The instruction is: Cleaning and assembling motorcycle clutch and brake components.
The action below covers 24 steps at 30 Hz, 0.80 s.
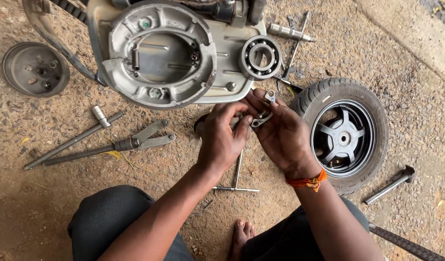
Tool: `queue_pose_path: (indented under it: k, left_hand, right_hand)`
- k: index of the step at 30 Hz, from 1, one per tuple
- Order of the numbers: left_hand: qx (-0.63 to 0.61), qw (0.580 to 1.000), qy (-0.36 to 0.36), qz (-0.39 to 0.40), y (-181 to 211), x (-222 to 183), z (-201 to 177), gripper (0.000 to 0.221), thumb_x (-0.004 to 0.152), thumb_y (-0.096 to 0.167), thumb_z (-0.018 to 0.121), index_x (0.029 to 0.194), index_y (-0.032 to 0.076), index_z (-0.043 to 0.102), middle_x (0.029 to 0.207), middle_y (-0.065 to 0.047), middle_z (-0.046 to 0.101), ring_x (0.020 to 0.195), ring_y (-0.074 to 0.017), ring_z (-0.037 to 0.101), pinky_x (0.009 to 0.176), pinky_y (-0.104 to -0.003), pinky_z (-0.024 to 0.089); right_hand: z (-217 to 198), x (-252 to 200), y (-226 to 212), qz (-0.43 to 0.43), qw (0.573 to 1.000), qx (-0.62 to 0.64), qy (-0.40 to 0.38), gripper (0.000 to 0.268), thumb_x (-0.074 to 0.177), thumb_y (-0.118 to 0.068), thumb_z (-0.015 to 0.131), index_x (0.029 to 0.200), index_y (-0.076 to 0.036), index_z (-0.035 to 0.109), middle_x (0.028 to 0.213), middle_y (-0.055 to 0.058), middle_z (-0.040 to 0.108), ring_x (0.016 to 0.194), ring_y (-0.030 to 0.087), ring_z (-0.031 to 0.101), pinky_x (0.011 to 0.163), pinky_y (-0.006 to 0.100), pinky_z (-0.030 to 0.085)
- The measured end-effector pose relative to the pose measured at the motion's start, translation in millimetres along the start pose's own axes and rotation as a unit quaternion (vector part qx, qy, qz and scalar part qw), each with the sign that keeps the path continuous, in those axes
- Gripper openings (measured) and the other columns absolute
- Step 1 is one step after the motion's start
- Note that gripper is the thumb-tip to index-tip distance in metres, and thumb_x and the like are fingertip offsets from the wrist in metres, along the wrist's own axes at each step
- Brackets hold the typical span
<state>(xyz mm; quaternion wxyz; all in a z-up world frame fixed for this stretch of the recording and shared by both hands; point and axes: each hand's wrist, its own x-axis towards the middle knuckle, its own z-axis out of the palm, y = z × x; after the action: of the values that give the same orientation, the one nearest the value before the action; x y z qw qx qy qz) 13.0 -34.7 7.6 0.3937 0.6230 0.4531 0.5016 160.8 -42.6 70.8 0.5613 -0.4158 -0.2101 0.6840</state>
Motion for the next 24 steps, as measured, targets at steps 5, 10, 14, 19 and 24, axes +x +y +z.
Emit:
queue_pose_path:
  k: [5, 10, 14, 19, 24]
  left_hand:
    - [0.076, 0.989, -0.069, 0.109, 1.9, 9.2, -0.9, 0.033, 0.093, 0.004, 0.071, 0.126, 0.003, 0.067, 0.116, -0.017, 0.068, 0.102, -0.0275, 0.070, 0.083, -0.034, 0.062]
    - [0.151, 0.960, -0.097, 0.215, -10.6, 6.7, 8.9, 0.035, 0.096, -0.010, 0.063, 0.129, 0.000, 0.061, 0.124, -0.019, 0.065, 0.116, -0.0297, 0.070, 0.097, -0.029, 0.058]
    - [0.122, 0.968, -0.144, 0.167, 1.3, 17.1, -1.1, 0.025, 0.098, -0.007, 0.063, 0.122, -0.006, 0.058, 0.114, -0.019, 0.064, 0.106, -0.0292, 0.071, 0.089, -0.034, 0.064]
    - [0.068, 0.978, -0.191, 0.055, -0.5, 25.4, -2.4, 0.020, 0.093, -0.004, 0.062, 0.113, -0.002, 0.063, 0.104, -0.016, 0.067, 0.092, -0.0241, 0.071, 0.076, -0.028, 0.065]
    - [-0.181, 0.966, -0.130, -0.133, -12.4, 29.0, -3.1, 0.007, 0.094, 0.006, 0.071, 0.099, 0.007, 0.067, 0.082, -0.003, 0.070, 0.077, -0.0112, 0.069, 0.069, -0.028, 0.061]
  right_hand:
    - [-3.7, -2.5, -6.7, 0.020, 0.999, -0.013, -0.032, 0.037, 0.110, -0.016, 0.045, 0.138, 0.005, 0.058, 0.134, 0.016, 0.065, 0.125, 0.024, 0.062, 0.111, 0.042, 0.049]
    - [5.6, -0.1, -10.6, 0.051, 0.998, -0.047, -0.005, 0.036, 0.109, -0.014, 0.042, 0.135, 0.005, 0.059, 0.132, 0.016, 0.066, 0.124, 0.023, 0.062, 0.113, 0.040, 0.047]
    - [6.7, 2.2, -11.0, 0.061, 0.996, -0.066, 0.005, 0.035, 0.106, -0.013, 0.042, 0.131, 0.003, 0.060, 0.128, 0.013, 0.067, 0.119, 0.023, 0.064, 0.106, 0.043, 0.051]
    - [-9.2, 9.0, -9.1, 0.032, 0.986, -0.136, 0.088, 0.030, 0.103, -0.010, 0.048, 0.124, 0.005, 0.063, 0.117, 0.013, 0.072, 0.106, 0.020, 0.068, 0.096, 0.037, 0.054]
    - [-15.0, 8.1, -9.6, 0.013, 0.976, -0.213, 0.052, 0.019, 0.098, -0.001, 0.066, 0.116, 0.005, 0.067, 0.098, 0.003, 0.070, 0.077, 0.007, 0.056, 0.069, 0.021, 0.043]
